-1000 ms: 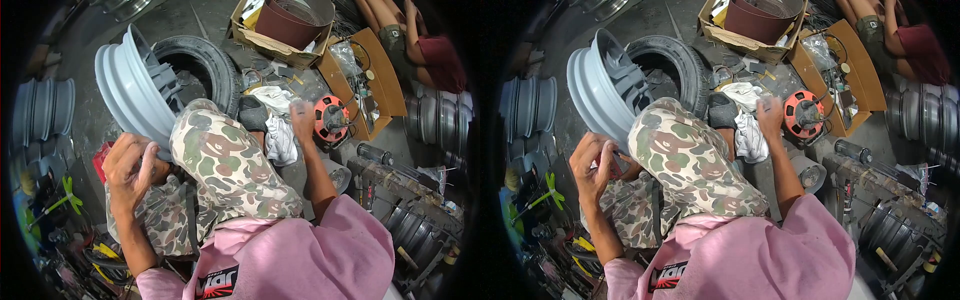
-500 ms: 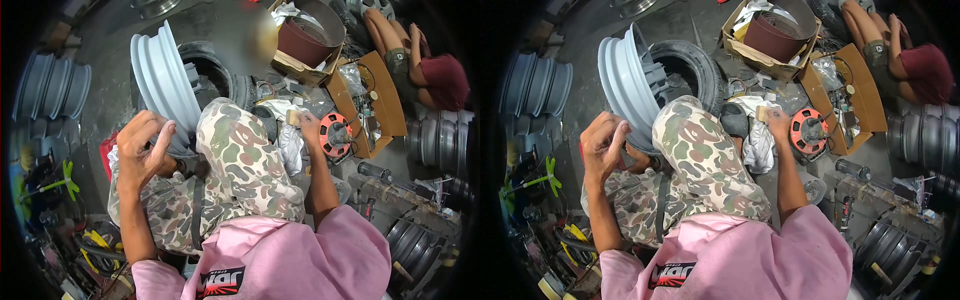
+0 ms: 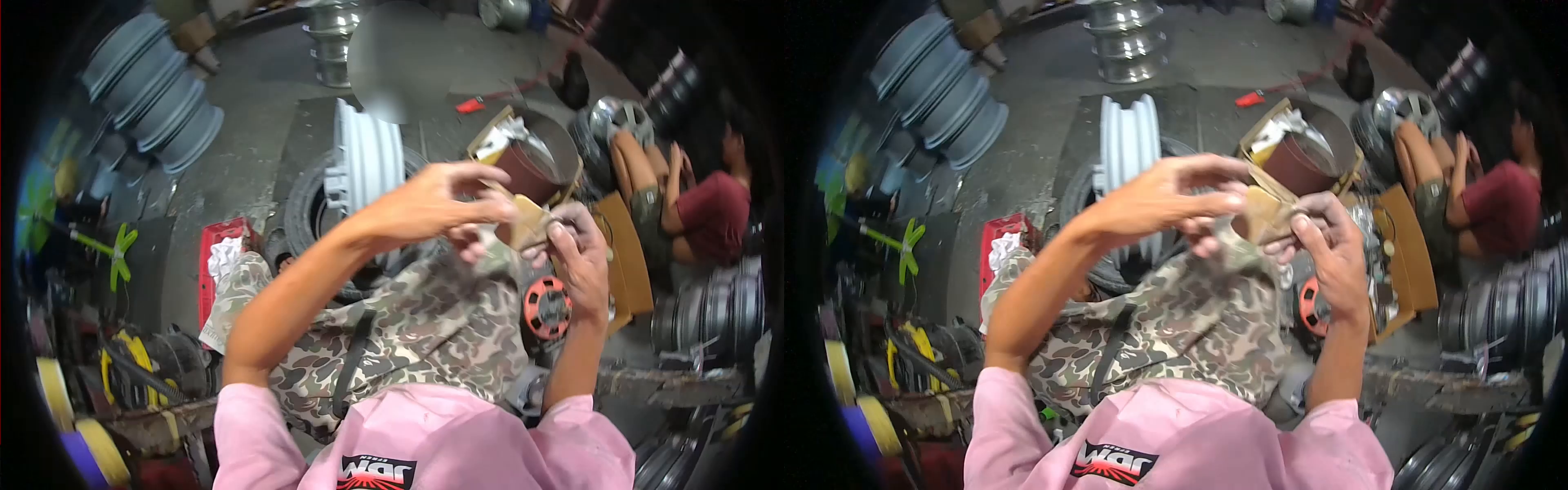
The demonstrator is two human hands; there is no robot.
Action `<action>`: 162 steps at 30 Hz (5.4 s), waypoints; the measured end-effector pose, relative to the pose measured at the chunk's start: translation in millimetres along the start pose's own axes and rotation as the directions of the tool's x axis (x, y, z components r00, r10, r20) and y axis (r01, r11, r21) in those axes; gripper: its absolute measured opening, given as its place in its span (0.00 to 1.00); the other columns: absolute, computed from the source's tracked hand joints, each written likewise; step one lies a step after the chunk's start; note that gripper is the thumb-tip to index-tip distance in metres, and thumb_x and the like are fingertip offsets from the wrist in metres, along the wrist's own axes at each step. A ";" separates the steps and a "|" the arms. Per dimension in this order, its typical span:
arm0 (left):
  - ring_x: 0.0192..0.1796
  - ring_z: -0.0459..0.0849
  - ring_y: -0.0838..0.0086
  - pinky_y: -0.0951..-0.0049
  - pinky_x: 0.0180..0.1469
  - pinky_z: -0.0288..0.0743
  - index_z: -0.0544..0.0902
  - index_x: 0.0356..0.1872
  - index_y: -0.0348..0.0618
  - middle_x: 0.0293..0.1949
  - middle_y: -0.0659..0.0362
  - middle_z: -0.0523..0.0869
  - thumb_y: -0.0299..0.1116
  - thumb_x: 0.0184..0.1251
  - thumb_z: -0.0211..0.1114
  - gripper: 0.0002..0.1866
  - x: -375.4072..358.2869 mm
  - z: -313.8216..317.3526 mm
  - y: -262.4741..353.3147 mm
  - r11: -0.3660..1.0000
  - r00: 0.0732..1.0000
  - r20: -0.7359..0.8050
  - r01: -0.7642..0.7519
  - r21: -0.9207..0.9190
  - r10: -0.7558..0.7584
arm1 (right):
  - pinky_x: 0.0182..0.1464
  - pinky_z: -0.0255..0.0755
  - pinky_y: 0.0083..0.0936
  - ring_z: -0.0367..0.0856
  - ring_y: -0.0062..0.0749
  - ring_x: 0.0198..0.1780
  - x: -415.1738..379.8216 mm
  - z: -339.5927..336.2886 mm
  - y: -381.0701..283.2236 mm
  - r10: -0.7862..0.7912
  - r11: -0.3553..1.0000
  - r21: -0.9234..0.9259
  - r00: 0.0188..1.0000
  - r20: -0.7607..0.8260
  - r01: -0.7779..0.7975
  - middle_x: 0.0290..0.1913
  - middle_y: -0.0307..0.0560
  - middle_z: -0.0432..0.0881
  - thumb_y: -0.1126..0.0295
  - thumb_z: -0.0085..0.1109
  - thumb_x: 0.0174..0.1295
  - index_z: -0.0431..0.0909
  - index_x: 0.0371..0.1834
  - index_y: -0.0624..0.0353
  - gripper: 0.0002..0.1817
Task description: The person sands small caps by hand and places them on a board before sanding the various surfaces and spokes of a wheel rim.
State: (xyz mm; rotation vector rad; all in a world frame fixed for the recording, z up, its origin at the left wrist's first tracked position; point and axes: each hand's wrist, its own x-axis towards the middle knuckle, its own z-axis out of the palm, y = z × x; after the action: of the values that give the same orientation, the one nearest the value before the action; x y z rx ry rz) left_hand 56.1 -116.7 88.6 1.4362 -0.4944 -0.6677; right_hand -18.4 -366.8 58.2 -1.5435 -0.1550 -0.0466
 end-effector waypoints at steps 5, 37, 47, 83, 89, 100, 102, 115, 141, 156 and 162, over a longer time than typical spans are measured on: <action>0.37 0.90 0.74 0.75 0.43 0.87 0.84 0.41 0.35 0.36 0.54 0.90 0.35 0.70 0.71 0.12 6.9 6.3 -0.4 0.929 0.979 -0.003 -0.196 -0.313 0.205 | 0.33 0.70 0.16 0.85 0.21 0.33 -1.6 23.6 -27.3 -0.150 0.989 -0.028 0.986 -0.077 0.149 0.36 0.43 0.84 0.70 0.57 0.74 0.75 0.47 0.62 0.07; 0.74 0.69 0.67 0.66 0.77 0.57 0.64 0.74 0.32 0.72 0.51 0.73 0.64 0.81 0.33 0.43 6.8 -135.9 -128.1 0.611 0.840 -0.541 -0.404 -0.680 -0.047 | 0.56 0.72 0.42 0.79 0.52 0.52 152.5 218.8 135.4 -0.664 0.513 -0.586 0.723 0.191 0.627 0.51 0.56 0.81 0.74 0.63 0.64 0.85 0.57 0.60 0.17; 0.73 0.71 0.64 0.64 0.75 0.63 0.60 0.76 0.30 0.72 0.48 0.71 0.73 0.75 0.33 0.51 10.8 -136.8 -138.0 0.671 0.850 -0.527 -0.386 -0.633 -0.009 | 0.48 0.76 0.41 0.85 0.58 0.41 357.3 235.5 144.8 -0.107 0.760 -0.619 0.977 0.183 0.199 0.37 0.64 0.85 0.54 0.59 0.66 0.87 0.35 0.66 0.22; 0.58 0.79 0.36 0.51 0.60 0.71 0.78 0.54 0.29 0.49 0.32 0.83 0.56 0.83 0.37 0.34 29.1 -122.6 -140.6 0.978 0.571 -0.795 -0.156 0.140 0.205 | 0.62 0.69 0.45 0.71 0.49 0.70 141.3 131.2 120.2 -0.316 -0.024 -0.617 0.579 0.751 0.787 0.65 0.47 0.79 0.66 0.62 0.60 0.84 0.58 0.56 0.21; 0.56 0.79 0.35 0.50 0.58 0.71 0.78 0.54 0.30 0.47 0.32 0.84 0.54 0.83 0.39 0.32 29.1 -118.3 -138.7 0.979 0.523 -0.827 -0.134 0.156 0.203 | 0.60 0.70 0.44 0.69 0.50 0.72 183.8 127.1 96.2 -0.366 -0.028 -0.740 0.682 0.633 0.672 0.65 0.44 0.79 0.67 0.62 0.61 0.84 0.59 0.54 0.21; 0.50 0.79 0.33 0.48 0.52 0.71 0.76 0.47 0.32 0.38 0.32 0.82 0.50 0.84 0.41 0.27 22.4 -117.2 -130.1 0.976 0.528 -0.822 -0.153 0.156 0.214 | 0.60 0.75 0.38 0.82 0.52 0.58 470.1 197.1 182.2 0.462 0.309 -0.810 0.666 0.586 0.498 0.55 0.57 0.86 0.47 0.57 0.68 0.87 0.52 0.57 0.25; 0.50 0.79 0.32 0.47 0.52 0.71 0.76 0.47 0.32 0.38 0.32 0.82 0.49 0.84 0.41 0.26 22.9 -116.2 -129.0 0.973 0.532 -0.818 -0.175 0.147 0.220 | 0.59 0.76 0.40 0.82 0.53 0.57 442.2 173.1 154.2 0.338 0.336 -0.784 0.709 0.618 0.523 0.55 0.58 0.85 0.52 0.58 0.68 0.87 0.48 0.60 0.22; 0.41 0.82 0.51 0.58 0.50 0.72 0.77 0.51 0.31 0.35 0.40 0.82 0.50 0.85 0.39 0.28 26.2 -111.3 -128.7 0.984 0.581 -0.795 -0.135 0.120 0.177 | 0.49 0.78 0.45 0.86 0.60 0.42 394.1 168.8 140.2 0.056 0.304 -0.855 0.888 0.457 0.421 0.36 0.68 0.86 0.58 0.61 0.67 0.87 0.40 0.67 0.19; 0.50 0.79 0.32 0.46 0.52 0.71 0.75 0.51 0.31 0.42 0.31 0.83 0.47 0.84 0.44 0.24 19.9 -113.8 -123.7 0.978 0.585 -0.791 -0.198 0.073 0.177 | 0.62 0.71 0.44 0.78 0.56 0.61 390.1 173.8 130.2 0.147 0.156 -0.785 0.772 0.618 0.599 0.59 0.57 0.82 0.57 0.53 0.71 0.86 0.52 0.59 0.20; 0.42 0.83 0.41 0.55 0.48 0.73 0.76 0.52 0.30 0.35 0.37 0.83 0.49 0.84 0.43 0.26 24.6 -111.4 -127.1 0.985 0.572 -0.805 -0.145 0.089 0.157 | 0.52 0.76 0.44 0.83 0.59 0.49 440.6 169.7 162.3 0.252 0.216 -0.779 0.737 0.627 0.588 0.47 0.59 0.85 0.56 0.56 0.71 0.86 0.46 0.66 0.21; 0.46 0.80 0.33 0.46 0.47 0.71 0.75 0.48 0.33 0.36 0.33 0.83 0.47 0.83 0.45 0.23 33.2 -107.7 -126.6 0.980 0.574 -0.803 -0.188 0.063 0.161 | 0.50 0.76 0.43 0.82 0.59 0.45 336.9 133.7 112.0 -0.191 0.236 -0.684 0.723 0.664 0.690 0.36 0.60 0.80 0.63 0.51 0.73 0.87 0.43 0.62 0.17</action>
State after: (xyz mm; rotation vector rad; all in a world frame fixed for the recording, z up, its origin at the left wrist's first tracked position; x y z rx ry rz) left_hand 137.8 -61.6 -49.2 1.4688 0.1116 0.1926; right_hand 319.7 -207.5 -6.6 -2.5974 -1.1841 -0.2988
